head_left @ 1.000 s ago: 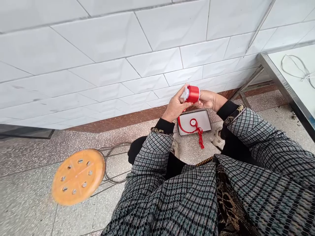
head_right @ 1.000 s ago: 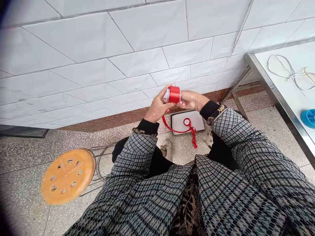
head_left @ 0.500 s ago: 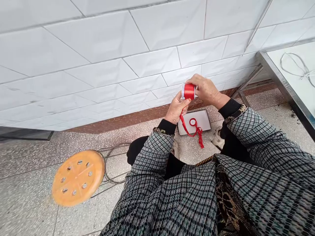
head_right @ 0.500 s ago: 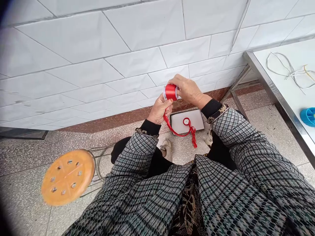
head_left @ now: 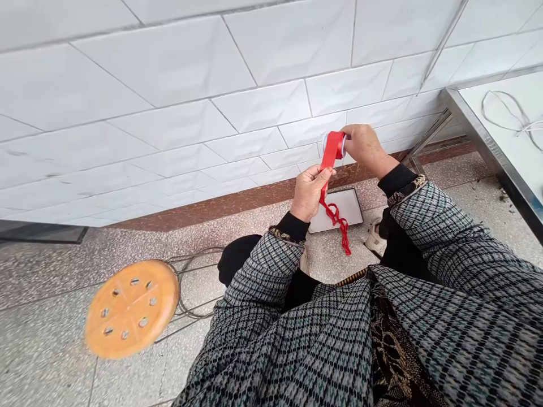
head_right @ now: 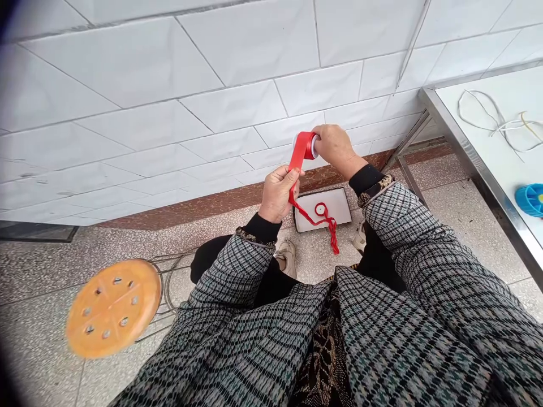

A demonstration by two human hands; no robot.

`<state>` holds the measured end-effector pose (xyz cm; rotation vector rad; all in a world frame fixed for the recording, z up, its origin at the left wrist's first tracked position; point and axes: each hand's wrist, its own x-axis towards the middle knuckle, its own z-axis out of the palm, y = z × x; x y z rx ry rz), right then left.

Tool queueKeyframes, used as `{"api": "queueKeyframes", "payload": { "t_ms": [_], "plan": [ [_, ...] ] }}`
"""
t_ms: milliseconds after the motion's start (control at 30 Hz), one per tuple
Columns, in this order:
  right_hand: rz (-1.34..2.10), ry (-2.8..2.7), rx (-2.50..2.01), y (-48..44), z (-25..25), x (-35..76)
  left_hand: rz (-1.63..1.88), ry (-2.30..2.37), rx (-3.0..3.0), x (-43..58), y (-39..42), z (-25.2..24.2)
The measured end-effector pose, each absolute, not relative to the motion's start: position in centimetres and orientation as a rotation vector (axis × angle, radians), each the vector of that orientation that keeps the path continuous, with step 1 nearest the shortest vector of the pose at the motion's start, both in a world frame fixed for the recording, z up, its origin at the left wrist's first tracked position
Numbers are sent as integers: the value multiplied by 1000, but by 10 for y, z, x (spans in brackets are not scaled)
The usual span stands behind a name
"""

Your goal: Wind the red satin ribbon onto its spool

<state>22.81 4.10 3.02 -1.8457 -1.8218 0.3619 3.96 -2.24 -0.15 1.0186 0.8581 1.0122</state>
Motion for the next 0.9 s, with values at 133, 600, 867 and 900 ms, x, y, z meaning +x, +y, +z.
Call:
{"api": "queueKeyframes", "payload": {
  "t_ms": [133, 600, 867, 900],
  "plan": [
    [845, -1566, -1765, 41, 31, 219, 1002, 858, 1041, 42, -23, -4],
    [1841, -862, -1367, 28, 33, 202, 1033, 903, 1018, 43, -17, -9],
    [2007, -930, -1267, 23, 34, 202, 995, 947, 1045, 30, -7, -6],
    [2049, -945, -1252, 23, 33, 203, 975, 921, 1047, 27, -6, -3]
  ]
}}
